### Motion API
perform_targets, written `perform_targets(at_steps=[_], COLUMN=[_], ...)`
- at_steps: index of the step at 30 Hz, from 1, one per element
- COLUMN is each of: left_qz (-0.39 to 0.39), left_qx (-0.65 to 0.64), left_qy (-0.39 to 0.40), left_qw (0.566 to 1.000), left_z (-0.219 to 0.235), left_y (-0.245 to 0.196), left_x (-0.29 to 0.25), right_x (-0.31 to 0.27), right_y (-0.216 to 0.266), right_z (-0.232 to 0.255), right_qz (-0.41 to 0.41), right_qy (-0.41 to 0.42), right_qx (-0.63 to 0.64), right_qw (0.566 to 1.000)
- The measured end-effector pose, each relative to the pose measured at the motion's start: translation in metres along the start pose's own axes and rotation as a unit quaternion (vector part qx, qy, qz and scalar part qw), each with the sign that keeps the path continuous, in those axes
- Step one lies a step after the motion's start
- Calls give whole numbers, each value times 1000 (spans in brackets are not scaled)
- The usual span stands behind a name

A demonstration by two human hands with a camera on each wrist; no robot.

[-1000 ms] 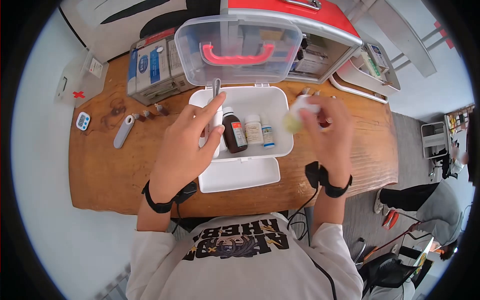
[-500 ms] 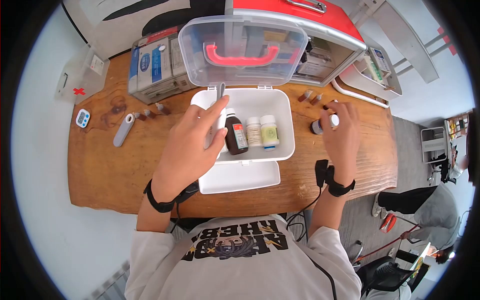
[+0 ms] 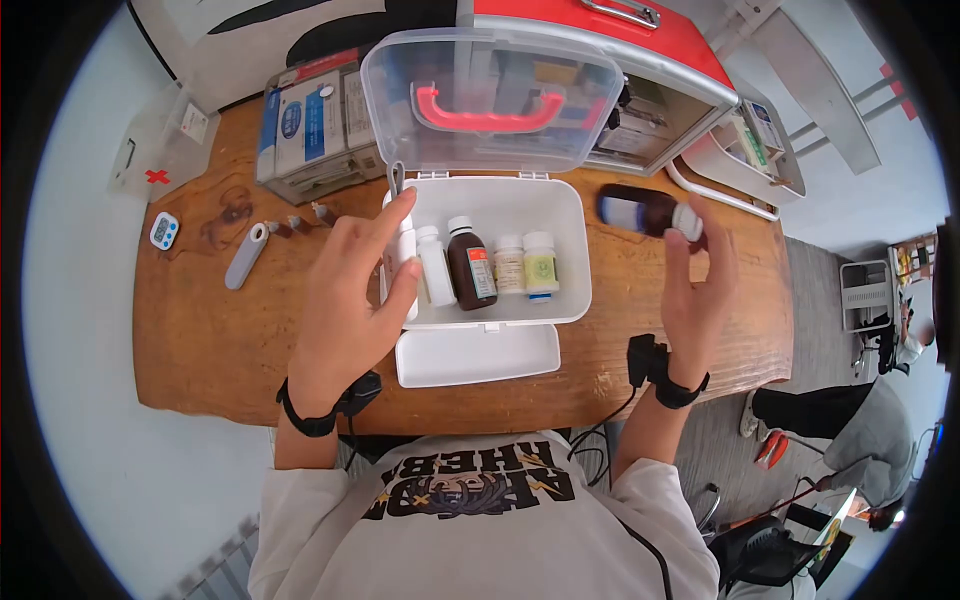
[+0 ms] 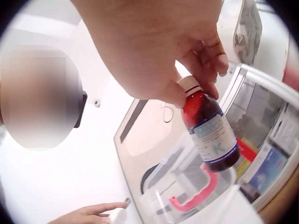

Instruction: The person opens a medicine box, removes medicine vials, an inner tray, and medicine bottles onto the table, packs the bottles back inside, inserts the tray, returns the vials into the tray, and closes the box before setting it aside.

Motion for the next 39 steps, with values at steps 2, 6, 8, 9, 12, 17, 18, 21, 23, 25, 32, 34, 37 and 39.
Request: perform_targets(at_steps=[2,6,8,9,12,17,18,21,23,25,32,34,37,39], left_qz=[0,-7,-9,-14,-22,-18,-13,-7,-2,-4,-26,29,121,191], left_qx=[-2,21,26,34,49,67,80,96,100,148,100,31,120,191], left_qy=[-1,23,27,31,42,66,76,98,109,164,118,15,-58,-49], left_qw=[1000,999,999,999,998,995,994,991,989,975,988,999,984,962], left_z=[1,-1,-2,-3,-7,-18,-22,-32,-38,-51,-38,-1,53,83], left_y=[0,-4,-4,-5,-7,-5,-3,-6,-8,-8,4,24,83,138], left_x=[0,0,-1,0,2,7,8,15,18,17,9,8,-4,-21], right_x=[8,6,3,-4,-1,-2,-4,-10,-10,-8,-7,-3,-6,-10], right_y=[19,54,63,69,79,75,69,57,53,49,36,19,-13,-31], right_z=[-22,-84,-105,-118,-115,-82,-81,-71,-67,-60,-52,-46,-35,-27], right_qz=[22,114,157,200,227,217,207,188,181,170,154,103,25,-10], right_qy=[67,247,289,330,250,178,199,212,206,181,169,149,135,127], right_qx=[71,147,115,80,23,-2,-6,-10,-8,11,25,21,-7,-1], right_qw=[995,951,937,919,941,960,958,959,962,969,973,983,991,992])
Point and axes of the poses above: each hand's wrist, its own x-axis towards the middle knuckle, its own z-axis out of the back of the hand, y = z × x, the point moved 9 cm from there along x, towards the middle knuckle
